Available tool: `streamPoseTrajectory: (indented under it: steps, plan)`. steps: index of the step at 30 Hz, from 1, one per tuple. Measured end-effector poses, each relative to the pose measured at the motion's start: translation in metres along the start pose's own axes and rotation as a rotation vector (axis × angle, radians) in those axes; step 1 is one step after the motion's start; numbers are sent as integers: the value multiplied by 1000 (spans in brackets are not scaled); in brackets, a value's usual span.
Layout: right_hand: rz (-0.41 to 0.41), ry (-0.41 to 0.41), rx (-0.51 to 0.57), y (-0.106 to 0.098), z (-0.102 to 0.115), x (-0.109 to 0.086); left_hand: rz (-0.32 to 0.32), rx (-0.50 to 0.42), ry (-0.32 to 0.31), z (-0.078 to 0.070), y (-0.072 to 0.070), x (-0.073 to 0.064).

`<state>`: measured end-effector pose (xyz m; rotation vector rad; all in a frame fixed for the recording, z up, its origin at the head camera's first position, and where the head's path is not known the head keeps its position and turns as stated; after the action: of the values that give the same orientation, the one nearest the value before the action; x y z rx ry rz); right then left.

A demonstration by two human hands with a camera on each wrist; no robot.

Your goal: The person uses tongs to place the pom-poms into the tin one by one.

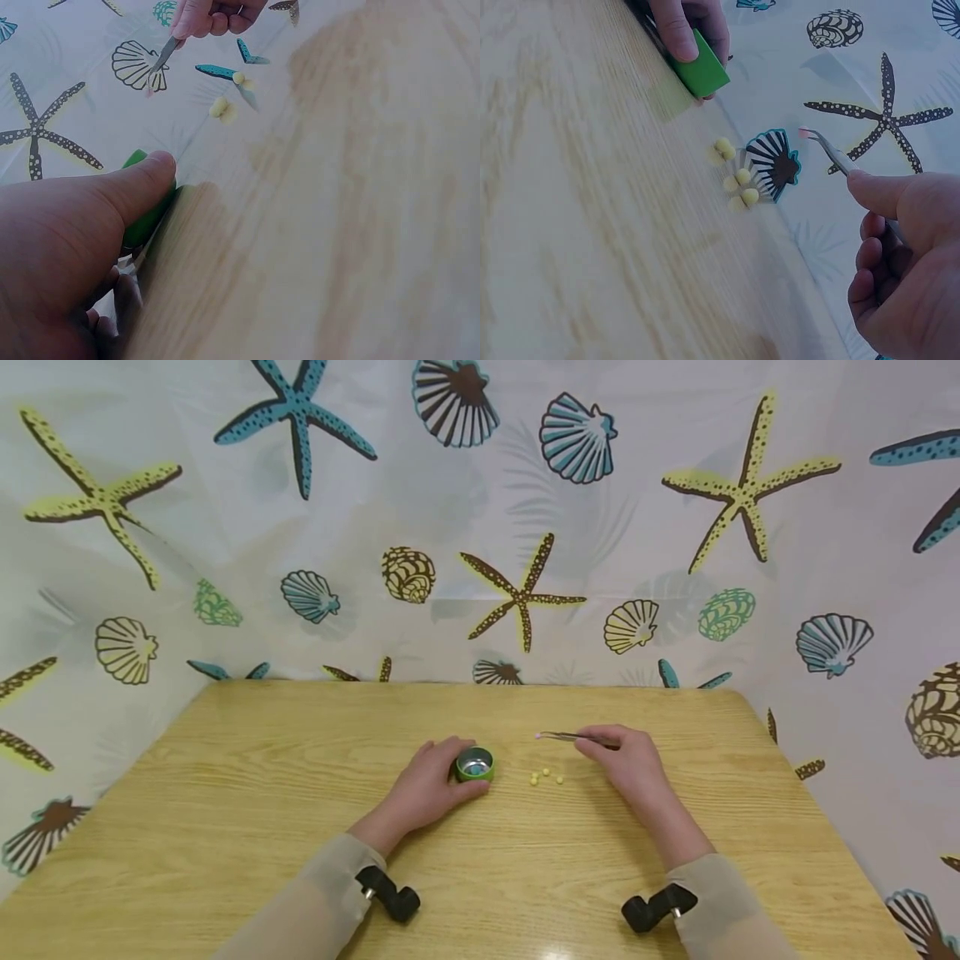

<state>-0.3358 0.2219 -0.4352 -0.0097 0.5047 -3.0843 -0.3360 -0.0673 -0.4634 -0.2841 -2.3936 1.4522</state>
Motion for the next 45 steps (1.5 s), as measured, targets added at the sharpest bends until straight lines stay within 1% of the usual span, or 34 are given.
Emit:
streamPoseTrajectory:
  steps: [7, 14, 17, 24, 29, 38, 45]
  plan:
    - [25, -58, 3, 10, 16, -6, 5, 1, -2, 1, 0, 1]
    - [55, -123, 0, 26, 29, -13, 1, 3, 5, 0, 0, 1]
    - [57, -141, 7, 33, 31, -16, 1, 4, 4, 0, -1, 0]
    - [42, -161, -13, 45, 33, -19, 1, 8, 6, 1, 0, 1]
    - [36, -191, -22, 53, 34, -21, -2, 0, 8, 1, 0, 0]
    - [8, -176, -22, 61, 32, -22, -5, -6, 14, -1, -1, 1]
    - [16, -179, -33, 64, 30, -23, 3, 1, 5, 0, -1, 1]
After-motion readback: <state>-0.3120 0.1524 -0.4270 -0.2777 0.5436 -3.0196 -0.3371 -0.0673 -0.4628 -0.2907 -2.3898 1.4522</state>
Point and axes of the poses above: each hand's wrist, its own x-axis towards the middle knuckle, its own y-axis out of the palm, z = x × y, the point moved 8 cm from there along x, towards the middle knuckle, and after that the axes turned 9 degrees about x, right-handed, at the moved point
